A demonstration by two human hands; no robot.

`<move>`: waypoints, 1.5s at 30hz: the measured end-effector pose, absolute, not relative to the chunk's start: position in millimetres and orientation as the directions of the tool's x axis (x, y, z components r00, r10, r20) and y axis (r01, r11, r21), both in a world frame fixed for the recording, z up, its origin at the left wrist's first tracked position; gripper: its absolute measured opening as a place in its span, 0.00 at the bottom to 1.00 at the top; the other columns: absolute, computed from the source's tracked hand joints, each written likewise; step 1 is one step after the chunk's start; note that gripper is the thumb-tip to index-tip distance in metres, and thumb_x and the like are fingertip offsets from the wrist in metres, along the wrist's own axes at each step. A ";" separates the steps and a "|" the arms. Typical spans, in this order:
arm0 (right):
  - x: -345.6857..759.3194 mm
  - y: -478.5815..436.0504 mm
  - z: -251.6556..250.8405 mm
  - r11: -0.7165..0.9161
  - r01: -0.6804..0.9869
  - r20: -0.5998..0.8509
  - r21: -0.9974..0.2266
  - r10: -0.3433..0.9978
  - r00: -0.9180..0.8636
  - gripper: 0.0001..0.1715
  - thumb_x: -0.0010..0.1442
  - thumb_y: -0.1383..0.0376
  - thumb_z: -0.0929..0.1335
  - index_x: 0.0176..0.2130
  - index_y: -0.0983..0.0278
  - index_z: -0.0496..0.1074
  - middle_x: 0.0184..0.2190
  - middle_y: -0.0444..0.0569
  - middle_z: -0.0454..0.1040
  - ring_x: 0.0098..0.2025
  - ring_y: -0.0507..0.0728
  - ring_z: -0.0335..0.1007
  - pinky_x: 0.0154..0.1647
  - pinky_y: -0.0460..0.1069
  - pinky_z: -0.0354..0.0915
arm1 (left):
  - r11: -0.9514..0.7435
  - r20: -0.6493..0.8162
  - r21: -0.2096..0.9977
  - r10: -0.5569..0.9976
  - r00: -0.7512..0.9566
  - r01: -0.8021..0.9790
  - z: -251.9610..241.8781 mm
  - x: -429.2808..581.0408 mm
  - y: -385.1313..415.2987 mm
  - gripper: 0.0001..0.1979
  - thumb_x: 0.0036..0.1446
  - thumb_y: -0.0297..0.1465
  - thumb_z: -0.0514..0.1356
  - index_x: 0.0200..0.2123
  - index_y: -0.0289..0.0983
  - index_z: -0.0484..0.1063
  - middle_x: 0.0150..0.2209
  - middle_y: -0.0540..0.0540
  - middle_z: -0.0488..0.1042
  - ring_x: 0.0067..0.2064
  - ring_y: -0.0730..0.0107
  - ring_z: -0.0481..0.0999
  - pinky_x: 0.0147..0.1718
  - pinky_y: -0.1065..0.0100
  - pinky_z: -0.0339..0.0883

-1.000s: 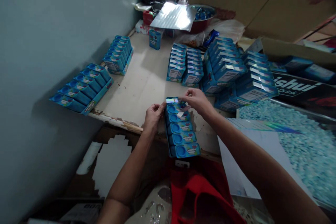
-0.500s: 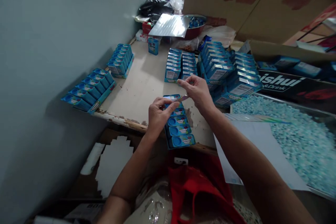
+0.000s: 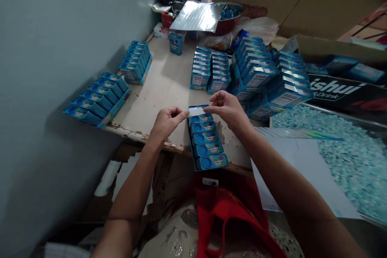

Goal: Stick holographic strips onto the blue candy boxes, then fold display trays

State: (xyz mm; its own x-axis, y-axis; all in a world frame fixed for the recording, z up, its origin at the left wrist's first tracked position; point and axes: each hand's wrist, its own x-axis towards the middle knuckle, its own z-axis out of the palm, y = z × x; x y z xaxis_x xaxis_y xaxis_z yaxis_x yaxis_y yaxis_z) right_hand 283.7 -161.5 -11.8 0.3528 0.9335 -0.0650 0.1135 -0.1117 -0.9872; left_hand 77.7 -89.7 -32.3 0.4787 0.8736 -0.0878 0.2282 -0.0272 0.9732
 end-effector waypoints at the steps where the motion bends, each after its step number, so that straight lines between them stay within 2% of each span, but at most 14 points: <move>1: 282.8 -161.1 -15.1 -0.112 0.139 -0.057 -0.984 0.936 0.347 0.24 0.39 0.59 0.78 0.34 0.60 0.66 0.24 0.40 0.70 0.28 0.54 0.67 0.31 0.51 0.62 | -0.021 -0.104 0.970 0.864 0.493 0.241 -33.6 77.5 -88.3 0.20 0.48 0.48 0.69 0.24 0.37 0.74 0.22 0.50 0.68 0.27 0.72 0.62 0.27 0.68 0.53; 9: 277.0 -161.5 -29.2 -0.176 0.295 -0.073 -0.939 0.941 0.331 0.18 0.42 0.63 0.75 0.33 0.60 0.67 0.25 0.42 0.70 0.28 0.54 0.64 0.29 0.50 0.58 | 0.029 -0.159 0.968 0.842 0.516 0.250 -46.8 70.7 -87.5 0.16 0.49 0.43 0.69 0.23 0.38 0.74 0.22 0.49 0.67 0.26 0.72 0.61 0.26 0.68 0.51; 14: 275.8 -161.0 -34.5 -0.172 0.310 -0.064 -0.935 0.942 0.330 0.17 0.43 0.64 0.74 0.34 0.59 0.66 0.25 0.42 0.70 0.27 0.54 0.64 0.29 0.50 0.58 | 0.055 -0.172 0.970 0.844 0.509 0.237 -50.1 70.9 -90.6 0.17 0.48 0.45 0.69 0.23 0.38 0.74 0.22 0.50 0.66 0.26 0.72 0.60 0.26 0.68 0.50; 18: 274.2 -161.9 -32.7 -0.215 0.401 -0.067 -0.891 0.933 0.353 0.17 0.44 0.63 0.74 0.34 0.59 0.66 0.26 0.43 0.70 0.28 0.55 0.64 0.29 0.51 0.58 | 0.084 -0.184 0.973 0.847 0.498 0.217 -55.5 71.9 -91.7 0.20 0.46 0.48 0.71 0.23 0.37 0.75 0.22 0.50 0.67 0.27 0.73 0.60 0.26 0.69 0.51; 22: 277.8 -163.5 -33.7 -0.279 0.534 -0.025 -0.798 0.901 0.433 0.22 0.42 0.60 0.75 0.35 0.58 0.63 0.26 0.41 0.66 0.29 0.55 0.61 0.30 0.50 0.54 | 0.277 -0.316 0.948 0.781 0.539 0.154 -69.7 77.3 -95.4 0.27 0.39 0.54 0.73 0.22 0.36 0.72 0.21 0.52 0.66 0.25 0.77 0.60 0.25 0.71 0.53; 25: 283.7 -163.4 -44.0 -0.273 0.397 -0.101 -0.876 0.909 0.403 0.26 0.41 0.57 0.75 0.36 0.58 0.61 0.26 0.39 0.62 0.30 0.54 0.60 0.30 0.50 0.54 | 0.472 -0.449 0.875 0.709 0.544 0.106 -82.3 86.2 -102.3 0.32 0.33 0.57 0.74 0.22 0.36 0.68 0.21 0.52 0.67 0.22 0.79 0.62 0.22 0.73 0.53; 28: 287.1 -160.9 -55.9 -0.243 0.232 -0.154 -0.942 0.925 0.347 0.26 0.43 0.57 0.74 0.39 0.58 0.60 0.26 0.38 0.61 0.30 0.54 0.61 0.31 0.50 0.57 | 0.516 -0.485 0.855 0.756 0.440 0.055 -92.4 93.9 -107.6 0.36 0.26 0.59 0.75 0.21 0.38 0.63 0.20 0.52 0.69 0.21 0.79 0.62 0.20 0.74 0.52; 31: 285.3 -162.9 -57.3 -0.219 0.242 -0.117 -0.945 0.920 0.375 0.23 0.48 0.61 0.71 0.42 0.58 0.60 0.28 0.38 0.63 0.32 0.55 0.63 0.33 0.50 0.60 | 0.475 -0.451 0.879 0.795 0.407 0.048 -97.4 90.2 -105.2 0.37 0.23 0.57 0.76 0.21 0.38 0.61 0.20 0.52 0.70 0.21 0.80 0.63 0.19 0.75 0.51; 35: 281.5 -197.3 -31.8 -0.166 0.374 -0.023 -0.912 0.933 0.358 0.22 0.57 0.65 0.68 0.50 0.59 0.60 0.36 0.44 0.70 0.34 0.55 0.68 0.36 0.51 0.64 | 0.356 -0.394 0.918 0.875 0.283 0.176 -79.4 74.9 -95.7 0.34 0.28 0.56 0.75 0.28 0.37 0.68 0.24 0.49 0.74 0.23 0.75 0.68 0.22 0.73 0.58; 38: 287.0 -243.5 -0.5 0.021 0.645 0.182 -0.764 0.966 0.184 0.11 0.65 0.63 0.67 0.48 0.60 0.67 0.41 0.49 0.74 0.42 0.57 0.71 0.43 0.53 0.65 | 0.043 -0.093 0.960 0.981 0.171 0.275 -36.7 85.9 -91.7 0.26 0.41 0.53 0.72 0.32 0.38 0.73 0.27 0.50 0.75 0.26 0.72 0.70 0.26 0.71 0.63; 39: 292.7 -259.5 9.2 0.055 0.750 0.234 -0.659 0.963 0.135 0.06 0.68 0.62 0.66 0.45 0.60 0.69 0.40 0.50 0.75 0.43 0.58 0.70 0.45 0.54 0.64 | -0.104 0.031 0.942 0.973 0.227 0.319 -18.8 97.3 -93.1 0.21 0.46 0.50 0.71 0.33 0.39 0.75 0.28 0.50 0.76 0.28 0.71 0.71 0.28 0.70 0.64; 40: 301.0 -275.1 17.6 0.057 0.839 0.268 -0.540 0.958 0.107 0.07 0.70 0.62 0.65 0.41 0.60 0.71 0.37 0.50 0.76 0.42 0.59 0.69 0.46 0.54 0.63 | -0.234 0.117 0.907 0.938 0.326 0.350 -1.0 112.7 -96.4 0.17 0.50 0.46 0.69 0.34 0.40 0.77 0.29 0.49 0.77 0.30 0.70 0.72 0.30 0.69 0.64; 42: 325.9 -304.4 27.4 -0.030 0.949 0.301 -0.315 0.945 0.130 0.12 0.71 0.61 0.64 0.38 0.60 0.74 0.35 0.51 0.77 0.41 0.60 0.68 0.45 0.56 0.61 | -0.433 0.185 0.841 0.794 0.579 0.324 27.4 153.8 -107.8 0.10 0.54 0.41 0.68 0.34 0.41 0.79 0.30 0.49 0.78 0.31 0.67 0.74 0.32 0.68 0.64; 45: 375.6 -339.9 17.7 -0.213 0.974 0.321 -0.073 0.920 0.225 0.11 0.68 0.61 0.67 0.47 0.61 0.75 0.42 0.55 0.78 0.45 0.65 0.66 0.44 0.57 0.58 | -0.539 0.138 0.814 0.540 0.830 0.215 34.9 230.3 -126.2 0.09 0.48 0.37 0.73 0.31 0.41 0.80 0.29 0.48 0.78 0.31 0.66 0.73 0.31 0.68 0.61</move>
State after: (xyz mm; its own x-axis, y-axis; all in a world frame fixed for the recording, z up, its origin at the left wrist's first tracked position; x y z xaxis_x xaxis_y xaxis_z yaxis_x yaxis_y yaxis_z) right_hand 375.6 -339.9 17.7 0.2249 0.9199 0.3214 0.9744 -0.2129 -0.0726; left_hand 230.3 -126.2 34.9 0.8305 0.5397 0.1382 0.2148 -0.5390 0.8145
